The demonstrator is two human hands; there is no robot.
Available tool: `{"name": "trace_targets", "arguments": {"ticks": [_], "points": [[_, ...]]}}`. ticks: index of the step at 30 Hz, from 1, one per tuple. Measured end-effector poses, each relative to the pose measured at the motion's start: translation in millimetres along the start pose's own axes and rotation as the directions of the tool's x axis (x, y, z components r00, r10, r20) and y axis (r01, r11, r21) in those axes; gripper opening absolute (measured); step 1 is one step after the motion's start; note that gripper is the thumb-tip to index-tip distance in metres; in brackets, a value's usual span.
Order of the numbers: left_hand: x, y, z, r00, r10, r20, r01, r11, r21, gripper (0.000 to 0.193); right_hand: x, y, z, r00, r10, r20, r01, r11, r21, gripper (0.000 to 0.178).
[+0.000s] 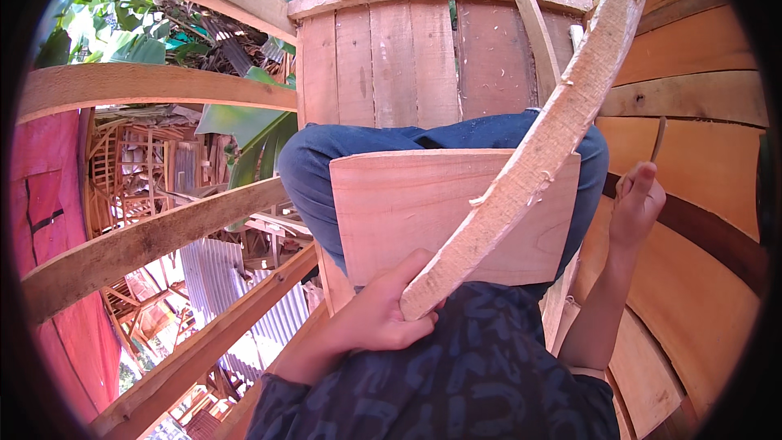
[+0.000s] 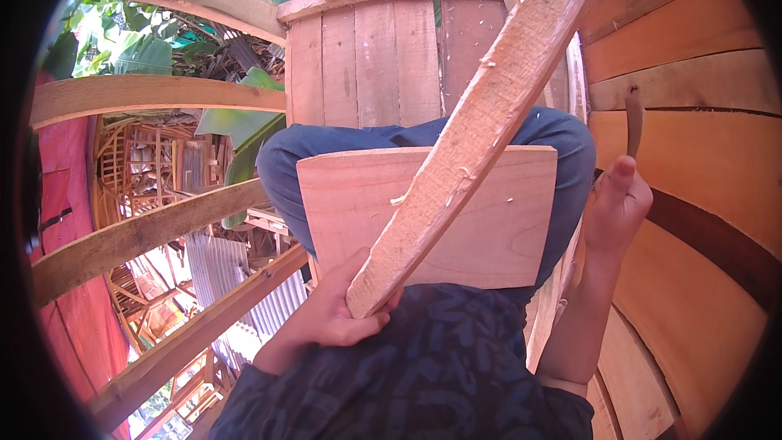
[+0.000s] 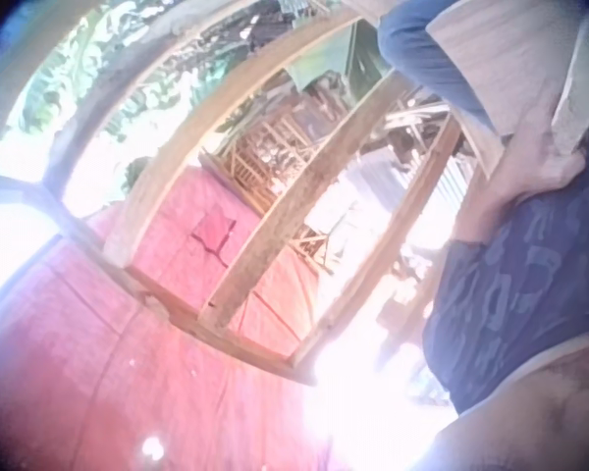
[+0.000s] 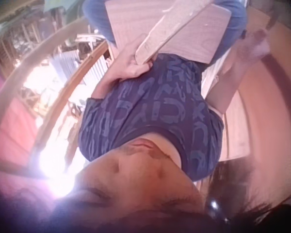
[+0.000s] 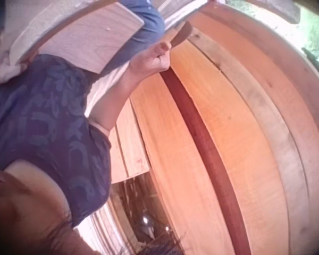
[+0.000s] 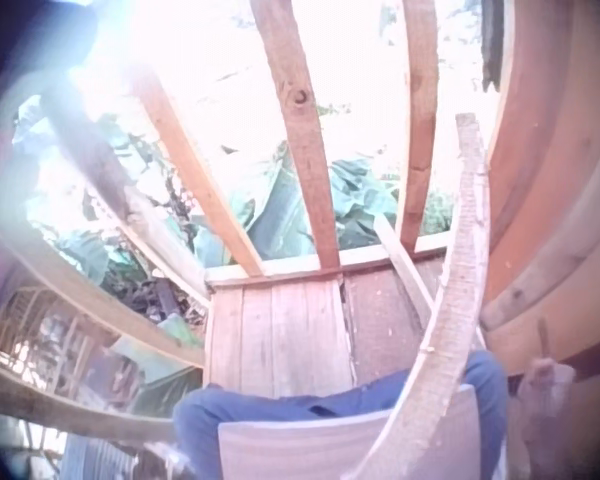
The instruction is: The person sits cross-legged and uses a curved knife to shave and shape a long wooden plank resting on their lap. The person repeatedly draws the blade along the wood to remove thin shavings, gradually smoothing the surface.
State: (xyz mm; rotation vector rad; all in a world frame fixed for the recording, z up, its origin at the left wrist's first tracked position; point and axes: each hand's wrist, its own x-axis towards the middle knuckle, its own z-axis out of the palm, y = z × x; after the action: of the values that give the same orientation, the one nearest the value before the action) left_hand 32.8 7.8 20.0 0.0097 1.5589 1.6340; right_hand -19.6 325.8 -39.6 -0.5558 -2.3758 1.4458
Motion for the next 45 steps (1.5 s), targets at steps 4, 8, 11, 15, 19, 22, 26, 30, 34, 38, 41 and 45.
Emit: {"name": "trace_targets", "arguments": {"ticks": [4, 8, 11, 15, 19, 22, 26, 30, 34, 38, 41, 45], "points": [[10, 7, -2, 0.999, 0.033, -0.021, -0.034, 0.998, -0.050, 0.062, -52, -43, 19, 0.964, -0.180, 0.198, 0.189, 0.982, -0.027, 0.068], [4, 15, 2, 0.997, 0.024, -0.070, -0.019, 0.998, 0.068, 0.061, -75, -49, 33, 0.830, -0.309, 0.465, 0.403, 0.907, -0.118, 0.065], [-1, 16, 5, 0.990, 0.040, -0.132, -0.020, 0.989, 0.146, 0.055, -61, -43, 36, 0.802, -0.381, 0.460, 0.511, 0.836, -0.199, 0.066], [-3, 12, 7, 0.990, 0.056, -0.133, -0.026, 0.975, 0.220, 0.047, -19, -23, 36, 0.904, -0.356, 0.238, 0.397, 0.906, -0.150, 0.066], [0, 14, 7, 0.986, 0.045, -0.158, -0.012, 0.979, 0.203, 0.042, -26, -33, 32, 0.929, -0.248, 0.275, 0.296, 0.944, -0.149, 0.064], [-1, 12, 4, 0.984, 0.014, -0.180, 0.005, 0.995, 0.102, 0.041, -47, -45, 39, 0.934, -0.161, 0.318, 0.176, 0.984, -0.018, 0.063], [1, 16, 3, 0.978, 0.082, -0.192, -0.035, 0.971, 0.235, 0.042, -68, -52, 40, 0.840, -0.246, 0.483, 0.325, 0.942, -0.086, 0.063], [-2, 24, 8, 0.965, 0.044, -0.258, 0.037, 0.952, 0.302, 0.046, -64, -49, 44, 0.824, -0.311, 0.474, 0.439, 0.879, -0.187, 0.065], [-4, 23, 10, 0.950, -0.028, -0.311, 0.127, 0.943, 0.306, 0.048, -50, -47, 40, 0.817, -0.352, 0.456, 0.514, 0.802, -0.304, 0.066], [-6, 26, 10, 0.953, 0.024, -0.301, 0.087, 0.933, 0.350, 0.050, -45, -42, 41, 0.826, -0.403, 0.393, 0.525, 0.805, -0.276, 0.076], [-9, 31, 11, 0.962, 0.086, -0.259, 0.029, 0.912, 0.410, 0.049, -31, -41, 39, 0.855, -0.418, 0.306, 0.497, 0.830, -0.254, 0.073], [-6, 29, 11, 0.975, 0.074, -0.211, 0.001, 0.942, 0.335, 0.047, -14, -34, 25, 0.887, -0.385, 0.255, 0.442, 0.868, -0.225, 0.076]]}}
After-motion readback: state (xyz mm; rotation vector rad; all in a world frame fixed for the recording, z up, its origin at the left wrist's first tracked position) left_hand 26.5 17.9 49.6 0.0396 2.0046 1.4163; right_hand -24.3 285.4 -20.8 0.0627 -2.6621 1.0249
